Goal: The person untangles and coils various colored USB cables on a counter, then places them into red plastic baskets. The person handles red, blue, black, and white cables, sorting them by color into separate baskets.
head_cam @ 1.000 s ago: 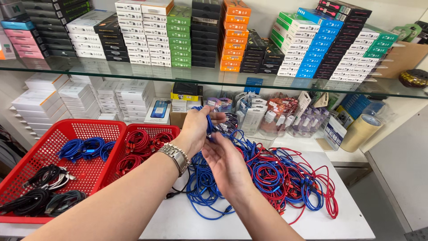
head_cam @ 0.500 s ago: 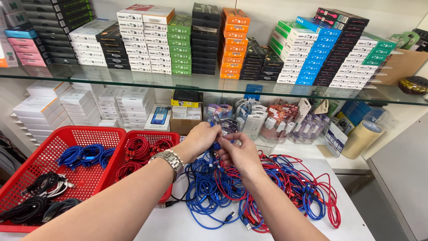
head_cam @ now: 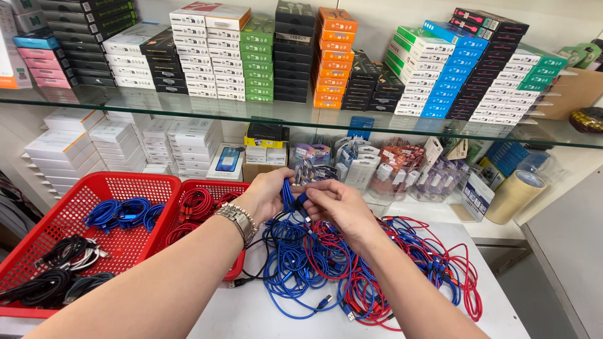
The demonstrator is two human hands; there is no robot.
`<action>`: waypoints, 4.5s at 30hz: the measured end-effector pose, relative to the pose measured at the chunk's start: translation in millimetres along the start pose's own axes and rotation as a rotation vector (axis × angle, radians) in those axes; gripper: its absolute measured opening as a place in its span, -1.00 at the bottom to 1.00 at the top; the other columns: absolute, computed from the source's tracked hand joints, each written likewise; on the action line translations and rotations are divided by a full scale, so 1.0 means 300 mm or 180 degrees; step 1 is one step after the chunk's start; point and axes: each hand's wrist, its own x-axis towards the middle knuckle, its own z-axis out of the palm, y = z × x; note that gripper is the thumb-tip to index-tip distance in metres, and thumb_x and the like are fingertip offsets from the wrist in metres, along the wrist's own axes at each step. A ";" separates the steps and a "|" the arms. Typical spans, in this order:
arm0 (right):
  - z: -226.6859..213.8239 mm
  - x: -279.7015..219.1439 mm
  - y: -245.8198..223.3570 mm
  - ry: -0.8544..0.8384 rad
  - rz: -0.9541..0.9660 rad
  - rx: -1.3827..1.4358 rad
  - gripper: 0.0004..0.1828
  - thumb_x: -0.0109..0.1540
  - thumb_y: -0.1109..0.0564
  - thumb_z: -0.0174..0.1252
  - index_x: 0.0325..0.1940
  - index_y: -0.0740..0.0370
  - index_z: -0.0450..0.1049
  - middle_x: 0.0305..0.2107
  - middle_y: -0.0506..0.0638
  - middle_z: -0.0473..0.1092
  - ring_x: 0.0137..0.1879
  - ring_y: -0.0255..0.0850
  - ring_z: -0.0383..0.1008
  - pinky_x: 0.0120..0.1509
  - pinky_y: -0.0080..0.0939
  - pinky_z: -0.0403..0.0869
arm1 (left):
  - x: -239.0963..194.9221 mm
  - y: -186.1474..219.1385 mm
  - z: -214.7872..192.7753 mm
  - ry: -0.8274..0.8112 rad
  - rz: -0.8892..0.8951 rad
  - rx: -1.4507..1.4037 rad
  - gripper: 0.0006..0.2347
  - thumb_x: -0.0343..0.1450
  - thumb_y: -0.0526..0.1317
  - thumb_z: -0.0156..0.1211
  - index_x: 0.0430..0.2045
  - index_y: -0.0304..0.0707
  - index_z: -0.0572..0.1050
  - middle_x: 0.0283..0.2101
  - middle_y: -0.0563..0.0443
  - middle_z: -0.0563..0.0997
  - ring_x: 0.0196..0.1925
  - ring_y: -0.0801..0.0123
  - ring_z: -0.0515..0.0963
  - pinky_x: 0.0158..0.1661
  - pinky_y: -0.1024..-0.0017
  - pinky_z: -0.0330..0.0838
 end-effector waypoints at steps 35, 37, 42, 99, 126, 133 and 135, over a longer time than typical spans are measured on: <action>-0.016 -0.003 -0.044 -0.0067 0.0368 -0.0062 -0.67 0.18 0.11 0.28 -0.01 0.25 0.46 -0.28 -0.06 0.56 -0.25 -0.37 0.47 -0.13 -0.33 0.47 | -0.081 0.022 0.161 0.0841 0.0507 0.0839 -0.62 0.47 -0.02 -0.03 -0.44 -0.49 0.48 -0.42 -0.20 0.56 -0.60 0.21 0.52 -0.66 0.33 0.32; 0.000 -0.001 -0.037 -0.0052 0.0382 -0.0140 -0.67 0.20 0.07 0.27 -0.01 0.24 0.45 -0.32 -0.09 0.52 -0.25 -0.36 0.48 -0.14 -0.31 0.49 | -0.076 0.002 0.157 0.1449 0.0651 0.1188 -0.51 0.49 0.05 -0.21 -0.42 -0.51 0.53 -0.39 -0.19 0.61 -0.61 0.23 0.52 -0.65 0.28 0.33; 0.003 0.028 -0.007 0.0227 0.0409 -0.0704 -0.67 0.21 0.01 0.24 0.01 0.17 0.46 -0.29 -0.02 0.53 -0.24 -0.30 0.52 -0.21 -0.31 0.49 | -0.071 -0.015 0.165 0.1463 0.0621 0.1433 -0.45 0.53 0.07 -0.33 -0.39 -0.50 0.57 -0.37 -0.22 0.64 -0.54 0.18 0.56 -0.46 0.24 0.43; 0.988 0.756 0.313 -0.1269 -0.0908 -0.3177 -0.59 0.17 0.17 0.28 0.13 0.08 0.62 -0.12 0.16 0.60 -0.09 0.00 0.61 0.07 -0.03 0.55 | -0.330 0.150 -0.899 0.3084 0.1105 0.0462 -0.83 0.36 -0.36 0.31 -0.28 -0.58 0.62 -0.37 -0.15 0.70 -0.45 0.35 0.65 -0.40 0.42 0.54; 0.714 0.628 0.217 -0.0787 -0.0803 -0.2689 -0.64 0.25 -0.02 0.18 0.06 0.16 0.55 -0.09 0.08 0.57 0.06 -0.08 0.60 0.14 -0.10 0.50 | -0.037 0.141 -0.655 0.2970 0.2069 0.2651 -0.83 0.35 -0.23 0.20 -0.28 -0.22 0.67 -0.17 -0.24 0.65 0.02 -0.04 0.56 0.08 0.12 0.38; 0.275 0.464 0.227 -0.0090 -0.0554 -0.2674 -0.63 0.24 -0.04 0.17 0.05 0.15 0.59 -0.19 0.07 0.60 -0.10 -0.12 0.60 0.01 -0.14 0.51 | -0.024 0.041 -0.300 0.2044 0.1763 0.2282 -0.82 0.37 -0.22 0.18 -0.29 -0.26 0.67 -0.27 -0.15 0.71 -0.16 0.14 0.70 -0.09 0.28 0.50; 0.122 0.415 0.244 0.0073 -0.0176 -0.2715 -0.62 0.25 -0.05 0.16 0.07 0.16 0.57 -0.30 0.13 0.59 -0.28 -0.08 0.59 -0.14 -0.09 0.53 | -0.031 0.000 -0.205 0.1846 0.1562 0.2166 -0.82 0.37 -0.21 0.17 -0.29 -0.24 0.66 -0.28 -0.14 0.73 -0.17 0.17 0.73 -0.09 0.31 0.51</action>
